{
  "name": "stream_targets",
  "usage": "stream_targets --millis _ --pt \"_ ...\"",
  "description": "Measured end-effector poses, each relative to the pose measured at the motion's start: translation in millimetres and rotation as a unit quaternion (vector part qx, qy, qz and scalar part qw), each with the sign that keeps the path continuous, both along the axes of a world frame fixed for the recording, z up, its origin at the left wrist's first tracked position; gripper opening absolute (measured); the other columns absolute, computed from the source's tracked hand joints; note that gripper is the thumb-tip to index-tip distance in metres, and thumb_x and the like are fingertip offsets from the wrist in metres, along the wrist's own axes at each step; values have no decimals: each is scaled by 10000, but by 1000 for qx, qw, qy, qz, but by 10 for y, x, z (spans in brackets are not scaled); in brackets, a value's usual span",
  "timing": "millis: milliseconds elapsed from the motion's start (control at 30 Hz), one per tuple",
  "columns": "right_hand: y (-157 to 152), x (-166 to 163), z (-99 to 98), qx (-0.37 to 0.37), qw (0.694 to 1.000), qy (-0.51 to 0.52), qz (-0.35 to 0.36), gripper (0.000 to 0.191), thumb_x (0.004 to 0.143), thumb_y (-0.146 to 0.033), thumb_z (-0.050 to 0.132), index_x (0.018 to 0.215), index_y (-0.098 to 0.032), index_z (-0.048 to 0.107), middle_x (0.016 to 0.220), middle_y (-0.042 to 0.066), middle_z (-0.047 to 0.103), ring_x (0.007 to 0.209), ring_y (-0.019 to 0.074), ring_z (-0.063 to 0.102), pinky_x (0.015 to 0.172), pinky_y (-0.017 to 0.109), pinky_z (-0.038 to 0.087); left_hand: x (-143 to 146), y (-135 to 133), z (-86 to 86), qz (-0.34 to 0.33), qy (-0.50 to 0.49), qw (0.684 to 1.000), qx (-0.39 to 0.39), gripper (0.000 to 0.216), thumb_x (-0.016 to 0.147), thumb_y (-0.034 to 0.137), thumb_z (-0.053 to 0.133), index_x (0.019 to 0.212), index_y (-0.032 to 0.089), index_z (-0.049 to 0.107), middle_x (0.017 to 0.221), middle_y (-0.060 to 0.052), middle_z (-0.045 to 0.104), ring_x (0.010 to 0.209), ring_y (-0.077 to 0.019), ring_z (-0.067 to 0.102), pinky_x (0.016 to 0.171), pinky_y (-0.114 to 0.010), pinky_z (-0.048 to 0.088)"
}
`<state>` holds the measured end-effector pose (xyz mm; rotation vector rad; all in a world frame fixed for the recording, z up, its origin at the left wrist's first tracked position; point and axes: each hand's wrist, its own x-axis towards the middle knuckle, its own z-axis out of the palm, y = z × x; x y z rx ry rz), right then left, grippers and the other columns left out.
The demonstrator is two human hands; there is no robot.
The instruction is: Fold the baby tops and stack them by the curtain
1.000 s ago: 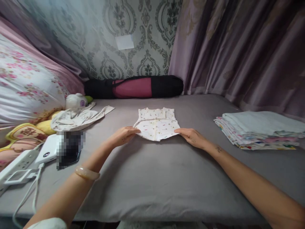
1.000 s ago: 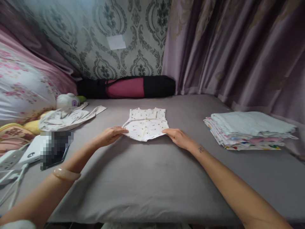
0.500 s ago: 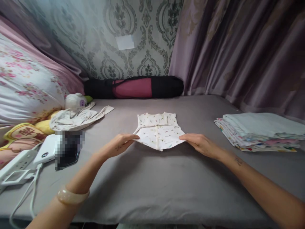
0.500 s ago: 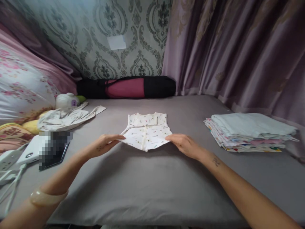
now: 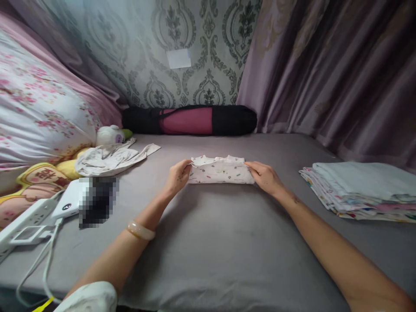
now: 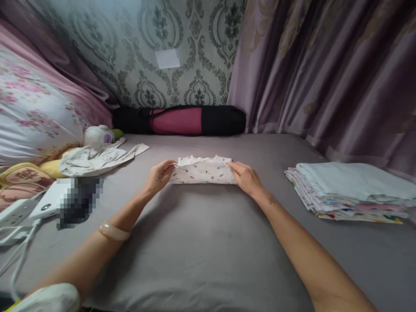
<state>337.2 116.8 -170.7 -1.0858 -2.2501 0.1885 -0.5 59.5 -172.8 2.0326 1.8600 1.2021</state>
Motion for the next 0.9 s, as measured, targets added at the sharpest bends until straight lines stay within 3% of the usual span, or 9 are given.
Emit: stream_targets --millis 167,333,467,633,900 --pt "351 -121 -42 -9 998 -30 -48 369 929 -182 432 1209 -232 666 1161 68 696 1072 216 640 942 321 481 -24 446 -107 31 40 998 -26 309 884 256 432 1058 193 680 898 -62 714 817 -191 645 758 -270 475" --pt "664 -225 -232 -93 983 -76 -143 341 910 -214 483 1194 -219 672 1172 85 700 1060 216 644 929 314 477 -12 800 -244 102 17 987 -122 277 817 223 533 1064 179 650 944 -83 711 908 -212 646 820 -295 475" --pt "739 -239 -356 -144 961 -67 -227 352 907 -265 488 1199 -167 659 1107 123 713 985 224 665 866 313 492 -5 849 -301 157 -48 971 -172 309 813 328 573 1056 147 631 951 -116 707 921 -239 646 830 -332 485" --pt "737 -236 -398 -156 958 -43 -238 360 899 -252 499 1224 -166 628 1104 128 706 1005 225 656 870 318 486 -9 826 -360 130 -38 982 -128 321 817 175 490 1117 171 605 1014 -105 701 979 -224 638 893 -350 479" --pt "715 -258 -398 -156 956 -34 -247 361 942 -252 446 1263 -163 584 1230 167 643 1125 252 609 942 368 452 34 810 -442 92 29 993 -72 362 870 127 398 1195 165 553 1133 -137 653 1099 -241 588 972 -401 449"
